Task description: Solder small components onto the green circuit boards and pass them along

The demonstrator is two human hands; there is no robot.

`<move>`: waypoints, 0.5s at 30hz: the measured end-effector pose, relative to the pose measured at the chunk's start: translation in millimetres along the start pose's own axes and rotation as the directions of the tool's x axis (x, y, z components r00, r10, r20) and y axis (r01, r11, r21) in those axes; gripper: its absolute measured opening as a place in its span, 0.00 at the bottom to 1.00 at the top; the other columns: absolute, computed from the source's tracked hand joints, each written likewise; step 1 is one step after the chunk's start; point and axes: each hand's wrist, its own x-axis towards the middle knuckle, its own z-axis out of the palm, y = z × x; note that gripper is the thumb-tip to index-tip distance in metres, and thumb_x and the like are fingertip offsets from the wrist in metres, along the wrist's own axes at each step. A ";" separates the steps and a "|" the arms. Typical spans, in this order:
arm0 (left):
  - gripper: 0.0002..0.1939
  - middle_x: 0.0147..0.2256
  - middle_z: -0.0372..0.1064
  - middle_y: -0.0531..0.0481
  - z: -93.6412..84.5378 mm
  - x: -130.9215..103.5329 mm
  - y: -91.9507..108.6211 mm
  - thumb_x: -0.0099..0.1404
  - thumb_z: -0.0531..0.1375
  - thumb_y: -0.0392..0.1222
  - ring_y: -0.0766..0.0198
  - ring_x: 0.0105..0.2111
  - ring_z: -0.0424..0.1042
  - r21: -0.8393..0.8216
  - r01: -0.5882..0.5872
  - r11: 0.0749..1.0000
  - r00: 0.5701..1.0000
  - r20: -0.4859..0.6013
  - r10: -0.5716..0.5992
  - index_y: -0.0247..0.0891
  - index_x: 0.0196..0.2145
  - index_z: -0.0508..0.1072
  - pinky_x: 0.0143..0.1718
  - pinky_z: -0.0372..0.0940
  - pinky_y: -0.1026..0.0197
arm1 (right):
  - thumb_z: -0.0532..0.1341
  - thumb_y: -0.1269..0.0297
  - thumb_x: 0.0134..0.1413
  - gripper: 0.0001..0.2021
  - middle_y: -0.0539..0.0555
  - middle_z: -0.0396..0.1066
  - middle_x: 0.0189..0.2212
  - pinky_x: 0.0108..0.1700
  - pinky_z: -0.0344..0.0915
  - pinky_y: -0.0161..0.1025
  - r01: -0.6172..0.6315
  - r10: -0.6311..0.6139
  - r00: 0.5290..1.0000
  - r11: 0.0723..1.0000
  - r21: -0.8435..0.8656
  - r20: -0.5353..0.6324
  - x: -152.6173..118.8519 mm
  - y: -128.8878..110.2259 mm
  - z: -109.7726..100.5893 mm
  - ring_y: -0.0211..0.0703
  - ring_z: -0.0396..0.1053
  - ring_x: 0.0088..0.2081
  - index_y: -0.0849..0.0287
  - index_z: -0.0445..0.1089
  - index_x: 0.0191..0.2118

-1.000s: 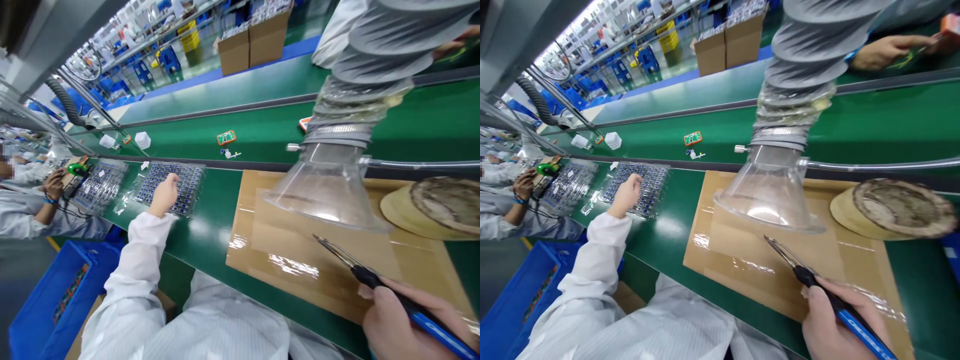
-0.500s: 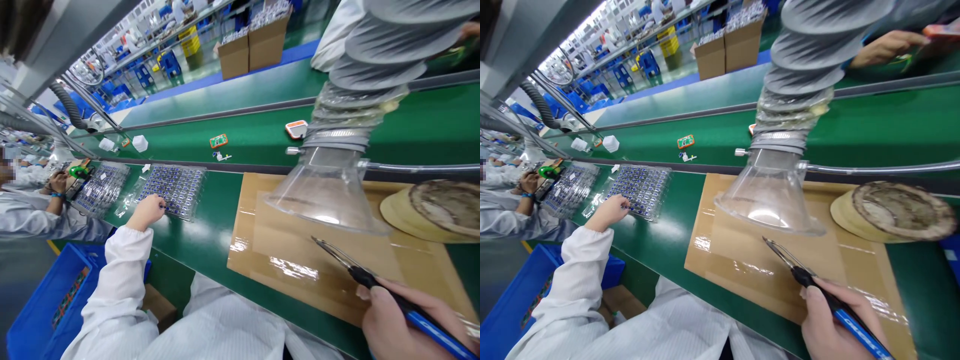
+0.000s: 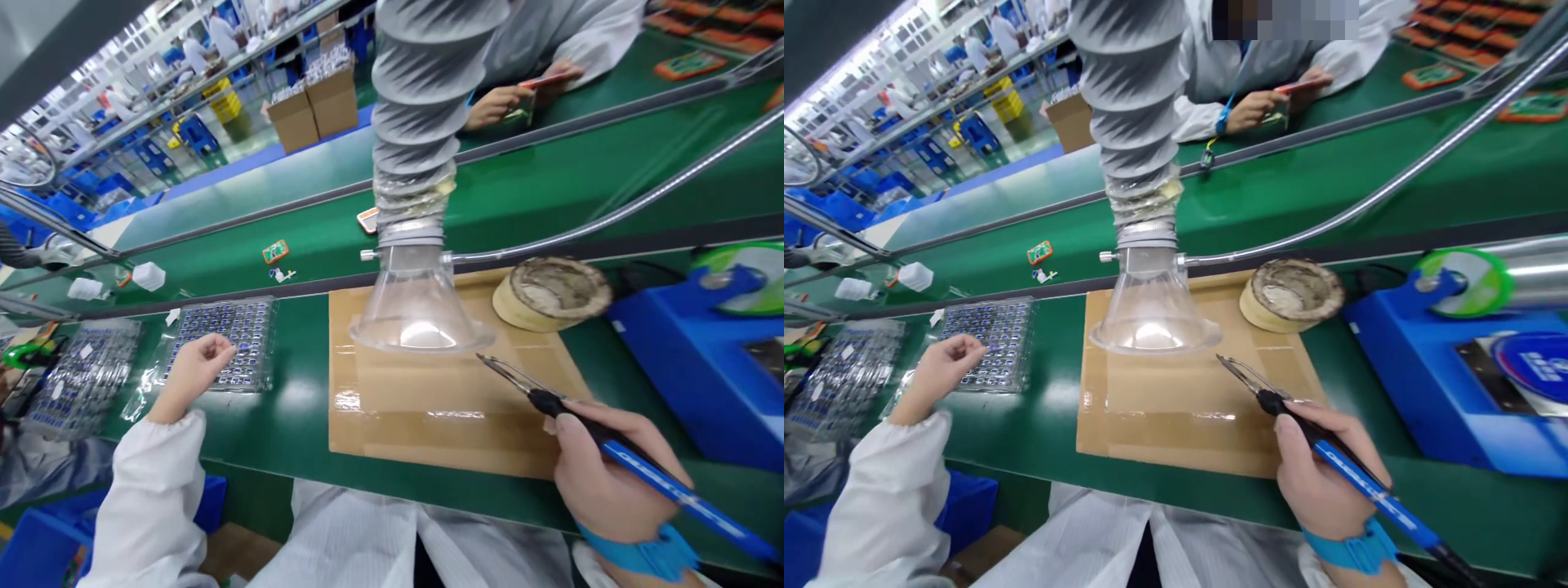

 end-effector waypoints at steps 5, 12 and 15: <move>0.16 0.27 0.74 0.51 78.4 74.6 46.5 0.55 0.71 0.51 0.65 0.30 0.74 -0.638 -0.183 0.747 0.966 -0.257 0.017 0.37 0.28 0.73 0.38 0.68 0.62 | 0.69 0.50 0.56 0.14 0.57 0.77 0.32 0.37 0.72 0.45 -0.039 0.041 0.995 0.999 -0.027 0.091 -1.4 -10.6 1.8 0.49 0.77 0.33 0.56 0.76 0.34; 0.13 0.32 0.74 0.48 168.5 179.4 124.1 0.73 0.58 0.49 0.65 0.35 0.78 -0.588 -0.115 0.801 0.992 -0.033 0.118 0.36 0.38 0.71 0.43 0.71 0.60 | 0.69 0.54 0.55 0.09 0.56 0.78 0.33 0.39 0.72 0.45 -0.068 0.070 0.992 0.998 -0.017 0.106 -3.7 -12.3 -1.5 0.52 0.78 0.35 0.54 0.76 0.34; 0.10 0.30 0.74 0.47 194.6 200.1 157.6 0.73 0.57 0.41 0.62 0.32 0.76 -0.283 -0.176 0.943 0.982 0.008 0.186 0.34 0.47 0.73 0.39 0.70 0.60 | 0.69 0.56 0.56 0.08 0.55 0.78 0.34 0.42 0.72 0.47 -0.075 0.076 0.990 0.997 -0.009 0.120 -1.3 -12.8 -4.1 0.53 0.77 0.37 0.53 0.76 0.35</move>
